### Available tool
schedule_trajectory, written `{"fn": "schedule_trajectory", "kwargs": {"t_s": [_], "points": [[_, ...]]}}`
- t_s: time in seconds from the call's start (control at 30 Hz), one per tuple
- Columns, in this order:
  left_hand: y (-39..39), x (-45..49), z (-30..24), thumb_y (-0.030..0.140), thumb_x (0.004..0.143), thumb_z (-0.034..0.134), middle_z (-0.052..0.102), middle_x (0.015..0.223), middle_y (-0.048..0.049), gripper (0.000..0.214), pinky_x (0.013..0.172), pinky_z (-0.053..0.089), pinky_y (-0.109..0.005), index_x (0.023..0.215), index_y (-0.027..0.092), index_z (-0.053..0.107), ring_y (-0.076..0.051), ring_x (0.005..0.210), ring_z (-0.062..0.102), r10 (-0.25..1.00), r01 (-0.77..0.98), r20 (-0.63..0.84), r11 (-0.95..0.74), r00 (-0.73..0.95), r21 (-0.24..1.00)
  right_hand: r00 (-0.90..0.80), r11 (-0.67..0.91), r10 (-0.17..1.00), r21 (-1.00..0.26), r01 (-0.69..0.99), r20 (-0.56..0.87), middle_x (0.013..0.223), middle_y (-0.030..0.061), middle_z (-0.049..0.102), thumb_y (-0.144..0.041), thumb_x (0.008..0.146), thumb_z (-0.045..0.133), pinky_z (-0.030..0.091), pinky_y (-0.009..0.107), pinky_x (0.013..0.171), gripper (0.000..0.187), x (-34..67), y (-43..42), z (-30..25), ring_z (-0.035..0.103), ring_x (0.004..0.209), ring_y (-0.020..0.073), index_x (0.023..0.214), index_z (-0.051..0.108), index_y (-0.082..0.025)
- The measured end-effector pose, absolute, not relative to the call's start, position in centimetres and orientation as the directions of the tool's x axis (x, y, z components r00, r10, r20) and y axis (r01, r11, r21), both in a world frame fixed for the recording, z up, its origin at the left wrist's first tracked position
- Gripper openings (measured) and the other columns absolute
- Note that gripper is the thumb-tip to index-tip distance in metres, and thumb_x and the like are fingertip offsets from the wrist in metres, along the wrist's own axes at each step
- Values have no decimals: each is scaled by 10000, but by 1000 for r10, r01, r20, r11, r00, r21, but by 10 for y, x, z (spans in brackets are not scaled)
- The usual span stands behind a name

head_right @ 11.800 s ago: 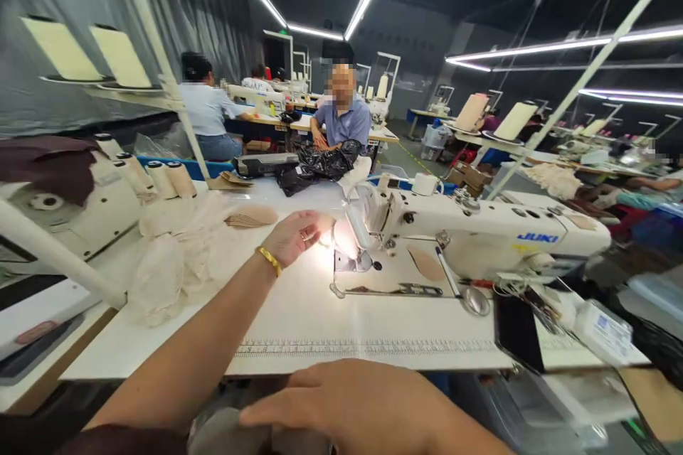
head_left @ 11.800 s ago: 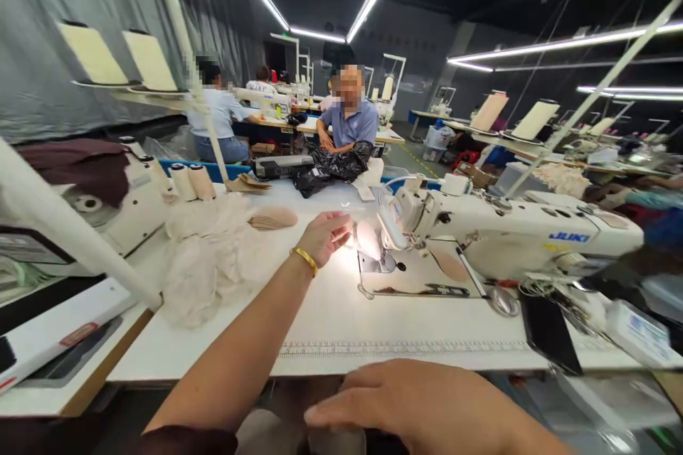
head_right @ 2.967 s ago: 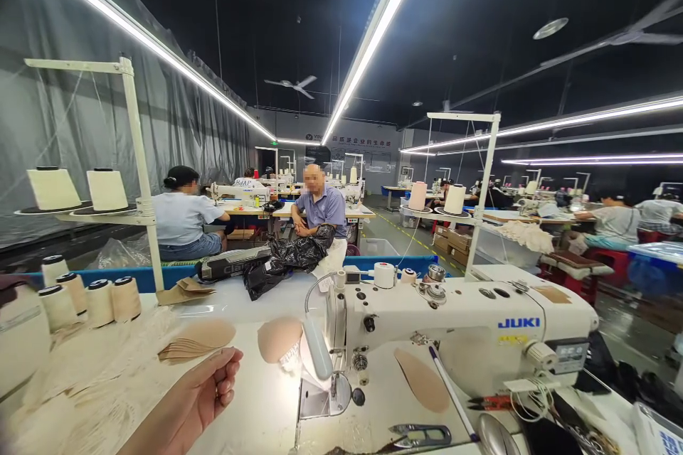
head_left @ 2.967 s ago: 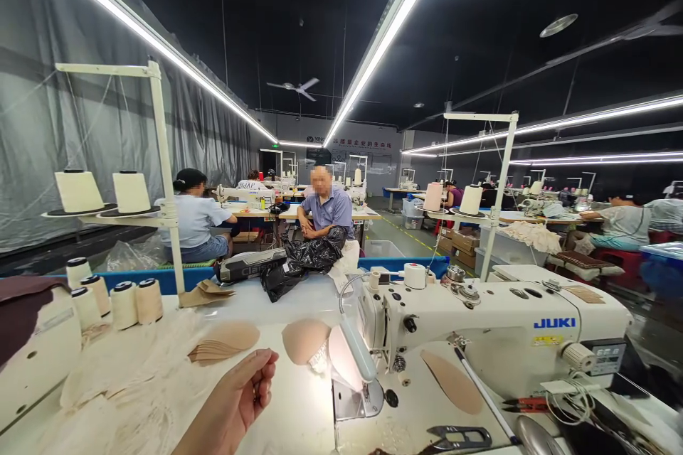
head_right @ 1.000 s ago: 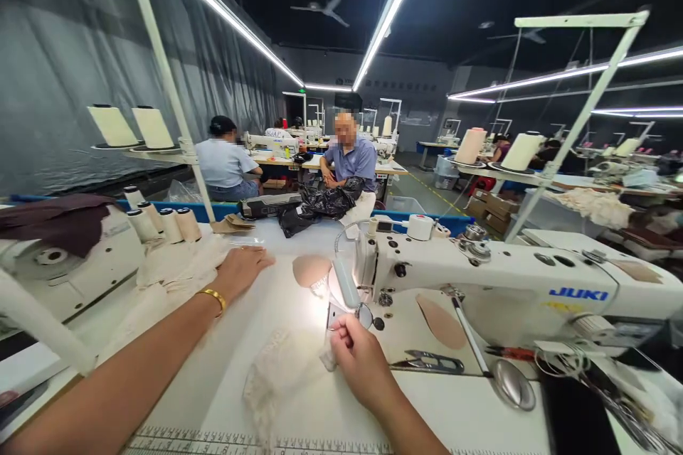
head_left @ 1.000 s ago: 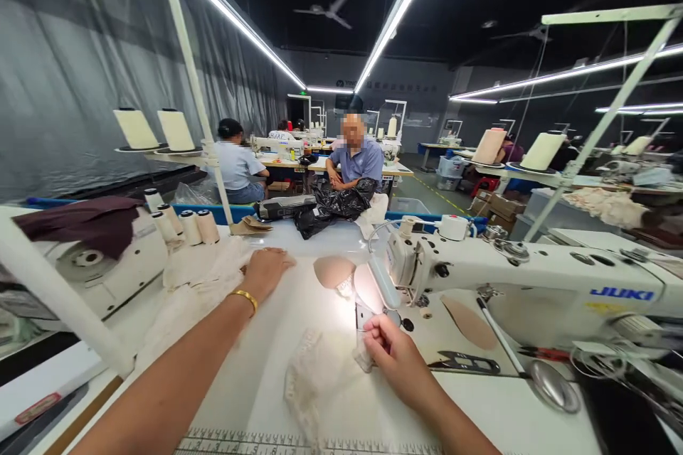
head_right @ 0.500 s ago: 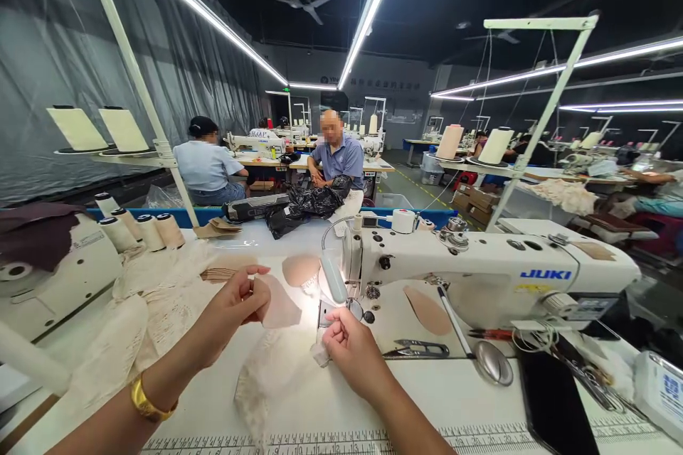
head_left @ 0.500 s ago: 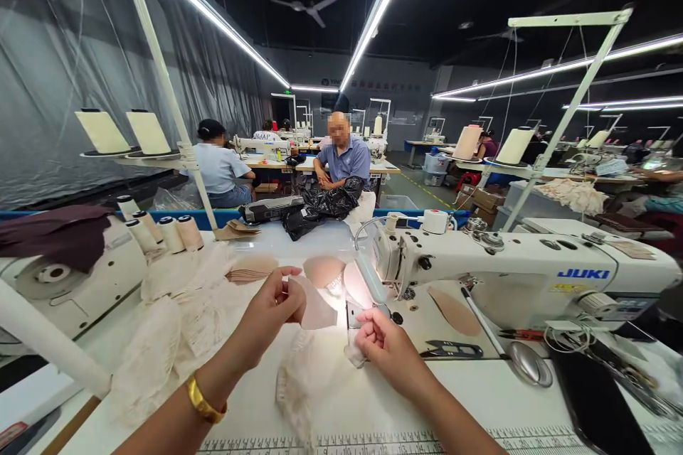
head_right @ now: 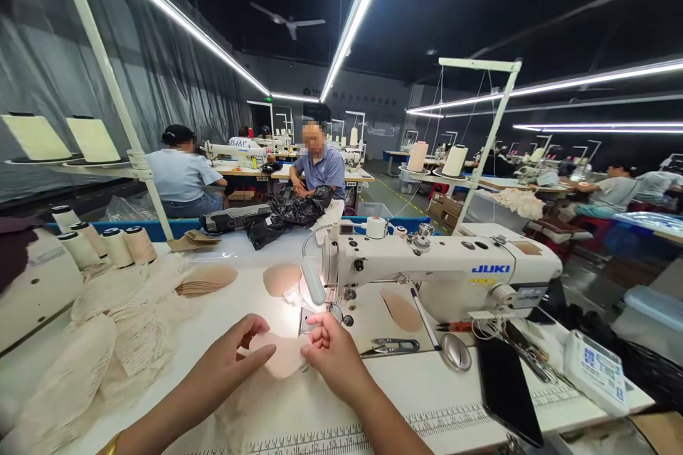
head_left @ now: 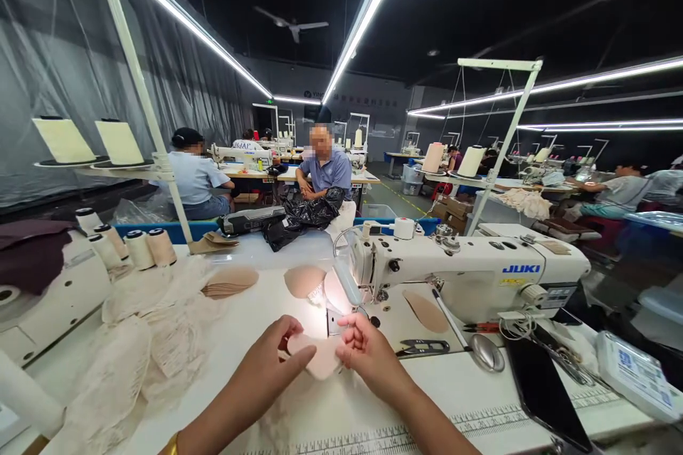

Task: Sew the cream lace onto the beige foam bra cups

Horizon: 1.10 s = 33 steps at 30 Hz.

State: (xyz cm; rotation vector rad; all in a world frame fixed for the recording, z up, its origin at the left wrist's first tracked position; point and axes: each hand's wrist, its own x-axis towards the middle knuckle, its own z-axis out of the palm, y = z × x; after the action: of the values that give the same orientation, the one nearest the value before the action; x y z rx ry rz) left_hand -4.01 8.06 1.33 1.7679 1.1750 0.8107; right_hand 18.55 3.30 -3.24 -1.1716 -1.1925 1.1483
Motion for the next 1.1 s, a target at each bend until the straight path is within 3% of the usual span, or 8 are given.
{"fn": "schedule_trajectory", "kwargs": {"t_s": [0.1, 0.23, 0.4, 0.5, 0.6, 0.73, 0.9, 1.1], "points": [[87, -49, 32, 669, 822, 734, 715, 1133, -108, 434, 915, 516, -418, 986, 268, 753, -366, 1086, 639, 890, 443, 116, -328, 440, 834, 22, 158, 987, -982, 98, 161, 847, -29, 641, -260, 821, 720, 486, 301, 727, 349, 177, 21, -24, 632, 779, 172, 1159, 639, -234], [92, -46, 61, 488, 693, 909, 662, 1408, -80, 605, 1121, 426, -427, 1250, 325, 741, -396, 1343, 556, 705, 361, 78, -451, 705, 817, -58, 328, 943, -893, 309, 326, 885, -9, 722, -157, 850, 663, 518, 306, 753, 375, 170, 4, -17, 673, 827, 191, 1207, 660, -272], [99, -40, 70, 266, 768, 708, 696, 987, -4, 156, 791, 441, -310, 922, 249, 687, -287, 982, 623, 547, 491, -194, -471, 814, 733, -70, 520, 816, -678, 520, 573, 972, 15, 775, -149, 931, 641, 560, 291, 728, 417, 182, -5, -15, 706, 826, 197, 1307, 638, -329], [107, -45, 66, 263, 804, 657, 613, 854, 15, 108, 687, 373, -285, 812, 234, 553, -229, 839, 548, 653, 483, -65, -486, 755, 729, -6, 550, 717, -561, 619, 697, 948, 17, 772, -146, 967, 609, 564, 303, 697, 365, 184, -4, -10, 706, 775, 205, 1278, 629, -335], [116, -54, 55, 243, 838, 641, 596, 782, 5, 146, 648, 340, -295, 771, 241, 511, -213, 734, 509, 702, 400, 261, -626, 663, 670, 26, 568, 617, -468, 677, 786, 944, 29, 757, -141, 1011, 555, 557, 310, 685, 329, 174, 2, -3, 702, 765, 210, 1285, 596, -318], [123, -68, 27, 186, 916, 588, 601, 750, -38, 204, 658, 307, -336, 724, 253, 578, -234, 683, 484, 516, 371, 558, -856, 650, 358, -121, 519, 623, -292, 803, 773, 934, 45, 745, -88, 1026, 473, 499, 293, 678, 309, 165, 15, -15, 680, 776, 200, 1267, 597, -239], [109, -69, 8, 187, 884, 724, 680, 978, -49, 126, 791, 410, -392, 872, 220, 604, -269, 847, 556, 411, 400, 271, -911, 870, 97, -362, 487, 693, -34, 873, 623, 722, -26, 601, -55, 942, 563, 275, 289, 587, 247, 185, 30, -53, 494, 643, 153, 761, 592, -220], [119, -12, 10, -28, 857, 559, 670, 906, -41, 224, 734, 449, -376, 866, 193, 586, -241, 810, 585, 261, 284, 186, -952, 947, -114, -470, 557, 690, 10, 830, 551, 780, -36, 627, -72, 935, 642, 265, 303, 595, 230, 228, 50, -60, 476, 708, 158, 771, 600, -228]]}}
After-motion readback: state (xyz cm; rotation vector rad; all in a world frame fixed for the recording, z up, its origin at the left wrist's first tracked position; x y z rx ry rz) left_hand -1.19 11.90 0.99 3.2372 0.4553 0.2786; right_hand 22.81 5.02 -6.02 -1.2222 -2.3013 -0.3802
